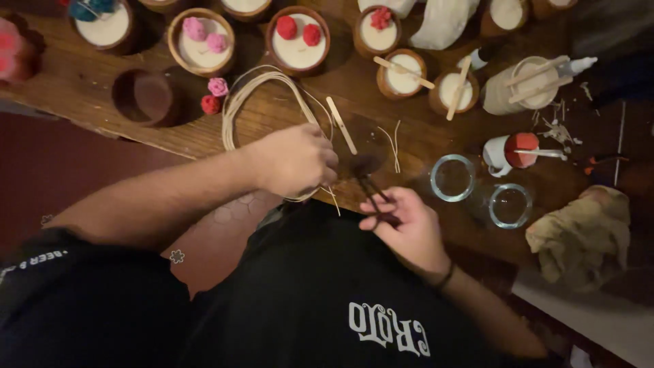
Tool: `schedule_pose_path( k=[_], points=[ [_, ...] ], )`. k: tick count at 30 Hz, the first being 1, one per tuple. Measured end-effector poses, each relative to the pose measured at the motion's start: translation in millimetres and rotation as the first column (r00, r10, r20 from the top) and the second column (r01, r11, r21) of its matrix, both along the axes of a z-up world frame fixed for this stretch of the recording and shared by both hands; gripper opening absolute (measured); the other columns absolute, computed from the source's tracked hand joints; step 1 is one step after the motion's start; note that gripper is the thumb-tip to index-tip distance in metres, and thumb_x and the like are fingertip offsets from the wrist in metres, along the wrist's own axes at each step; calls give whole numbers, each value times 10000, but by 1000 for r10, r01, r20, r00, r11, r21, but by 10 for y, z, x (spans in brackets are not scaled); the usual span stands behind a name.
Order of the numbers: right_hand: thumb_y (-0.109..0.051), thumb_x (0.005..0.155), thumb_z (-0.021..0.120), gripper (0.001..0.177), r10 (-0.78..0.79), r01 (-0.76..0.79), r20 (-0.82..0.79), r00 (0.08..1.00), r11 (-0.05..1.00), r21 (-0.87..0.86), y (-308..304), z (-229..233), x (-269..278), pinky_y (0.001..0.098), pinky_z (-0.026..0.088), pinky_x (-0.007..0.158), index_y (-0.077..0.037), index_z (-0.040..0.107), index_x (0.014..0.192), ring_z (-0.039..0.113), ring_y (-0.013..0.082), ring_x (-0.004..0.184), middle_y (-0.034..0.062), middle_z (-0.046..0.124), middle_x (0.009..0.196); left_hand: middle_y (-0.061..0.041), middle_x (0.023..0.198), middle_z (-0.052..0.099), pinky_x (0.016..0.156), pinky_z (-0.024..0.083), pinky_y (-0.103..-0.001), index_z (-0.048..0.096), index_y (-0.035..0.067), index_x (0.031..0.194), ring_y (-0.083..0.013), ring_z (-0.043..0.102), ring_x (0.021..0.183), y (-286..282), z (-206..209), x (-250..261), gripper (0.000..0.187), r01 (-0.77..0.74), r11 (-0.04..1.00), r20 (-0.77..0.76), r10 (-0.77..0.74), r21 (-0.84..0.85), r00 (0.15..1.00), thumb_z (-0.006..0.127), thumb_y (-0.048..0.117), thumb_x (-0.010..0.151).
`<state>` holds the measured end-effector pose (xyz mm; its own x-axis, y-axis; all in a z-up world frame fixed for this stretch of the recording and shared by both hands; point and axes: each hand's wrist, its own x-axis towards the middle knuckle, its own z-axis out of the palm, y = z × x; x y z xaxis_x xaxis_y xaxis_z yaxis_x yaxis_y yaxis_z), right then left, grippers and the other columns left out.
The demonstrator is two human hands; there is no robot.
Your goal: Preparing and assembling candle wicks with wooden supports using pliers
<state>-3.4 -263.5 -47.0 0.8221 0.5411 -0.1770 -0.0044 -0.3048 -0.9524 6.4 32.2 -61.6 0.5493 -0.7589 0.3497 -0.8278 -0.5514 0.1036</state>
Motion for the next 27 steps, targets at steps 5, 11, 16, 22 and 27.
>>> schedule_pose_path(
  k=[5, 11, 16, 22, 27],
  points=[
    [-54, 800, 875, 460, -18, 16, -73, 997, 999, -28, 328, -327, 6, 311, 631, 789, -5, 589, 1157, 795, 231, 924, 210, 806, 1013, 55, 675, 524, 801, 460, -393, 557, 305, 695, -177, 589, 751, -3, -286, -98, 196, -50, 995, 51, 55, -83, 997, 595, 327, 886],
    [-113, 818, 889, 596, -16, 15, -90, 996, 1000, -12, 545, -512, -13, 385, 631, 867, 37, 496, 1240, 749, 342, 1057, 308, 736, 1133, 19, 761, 537, 832, 448, -429, 582, 222, 718, -205, 597, 782, 35, -299, -116, 162, -28, 976, 64, 43, -216, 997, 639, 280, 858],
    [-122, 831, 881, 426, -81, 96, 160, 984, 991, -92, 626, -611, -34, 368, 655, 666, 16, 601, 1122, 782, 318, 818, 179, 703, 894, -24, 769, 557, 771, 436, -433, 609, 198, 771, -241, 617, 756, 91, -272, -107, 177, 0, 958, 19, 6, -286, 1000, 575, 243, 938],
    [-21, 832, 865, 444, -199, 240, 340, 919, 967, -84, 607, -154, 55, 379, 641, 698, 35, 581, 1168, 757, 263, 799, 161, 707, 904, 54, 751, 607, 831, 442, -391, 577, 264, 812, -170, 637, 745, 122, -149, 94, 276, 19, 969, 90, 3, -246, 996, 523, 432, 1024],
    [14, 840, 851, 413, -297, 368, 473, 830, 927, -65, 583, 154, 227, 391, 618, 714, 38, 583, 1154, 752, 267, 815, 163, 692, 917, 39, 807, 618, 814, 427, -384, 619, 236, 837, -185, 631, 758, 90, -64, 451, 299, 29, 934, 59, -9, -357, 998, 542, 439, 1042]
  ],
)
